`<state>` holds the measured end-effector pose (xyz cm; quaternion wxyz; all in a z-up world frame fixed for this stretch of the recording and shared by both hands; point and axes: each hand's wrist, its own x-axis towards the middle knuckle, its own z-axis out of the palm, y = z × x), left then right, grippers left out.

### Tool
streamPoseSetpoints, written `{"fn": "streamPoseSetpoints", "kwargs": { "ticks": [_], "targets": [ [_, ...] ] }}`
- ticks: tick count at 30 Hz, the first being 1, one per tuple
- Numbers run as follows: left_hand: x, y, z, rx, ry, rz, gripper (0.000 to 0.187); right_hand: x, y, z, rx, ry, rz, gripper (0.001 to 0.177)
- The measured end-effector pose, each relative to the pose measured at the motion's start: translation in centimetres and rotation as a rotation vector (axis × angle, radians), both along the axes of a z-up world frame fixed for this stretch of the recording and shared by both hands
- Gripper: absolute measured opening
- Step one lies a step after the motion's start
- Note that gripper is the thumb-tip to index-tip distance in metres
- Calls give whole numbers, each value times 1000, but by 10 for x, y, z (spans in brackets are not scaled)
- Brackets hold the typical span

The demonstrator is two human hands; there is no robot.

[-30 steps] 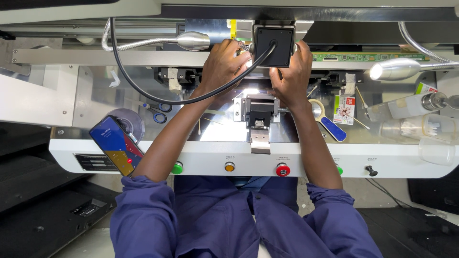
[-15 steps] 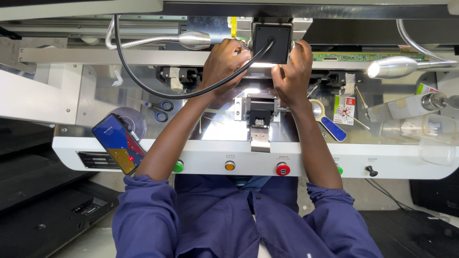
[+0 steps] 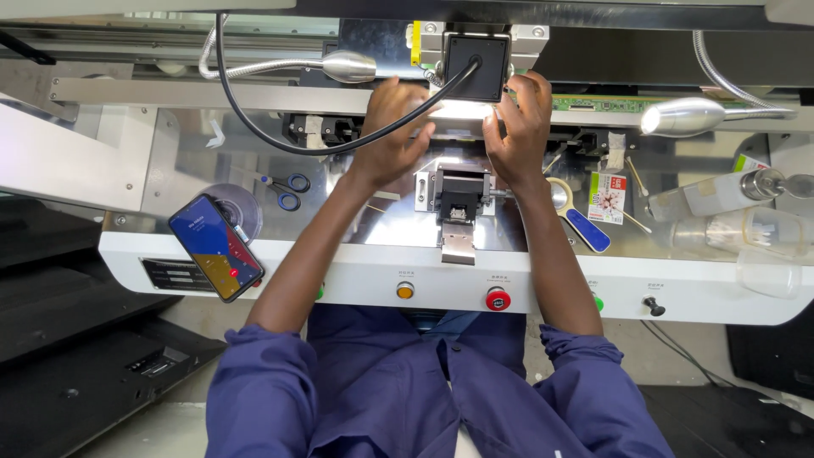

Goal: The person works on a circuit board placed on a machine's metal surface, using a small tool to manipulate components. They adjust the board's position, press buttons on the machine's control panel, and use a cotton swab to clean specific areas of the board.

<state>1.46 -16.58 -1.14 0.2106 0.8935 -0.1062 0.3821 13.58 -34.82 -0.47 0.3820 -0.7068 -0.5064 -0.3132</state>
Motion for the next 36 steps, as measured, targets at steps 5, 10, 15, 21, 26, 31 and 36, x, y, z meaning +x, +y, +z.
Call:
{"fn": "streamPoseSetpoints", "kwargs": {
  "ticks": [5,10,15,21,26,31,36],
  "targets": [
    [-108,-77,-22,-218,202,121,15,-3,-1,2,46,48,40,5],
    [-193,-133,-51,-293,625,307,11,-2,-1,-2,134,51,83,12],
    [-207,-133,-73,-605,686,425,14,-6,-3,14,252,52,79,25],
    [-207,-118,-92,-710,647,313,22,18,-7,-2,401,206,129,17],
    [-204,-118,-88,-705,640,338,23,25,8,17,590,655,160,15],
    [-201,-129,-89,-666,617,481,22,32,14,38,769,1050,227,16],
    [-200,-125,-89,-736,630,459,25,43,19,37,814,1174,351,18]
  ]
}}
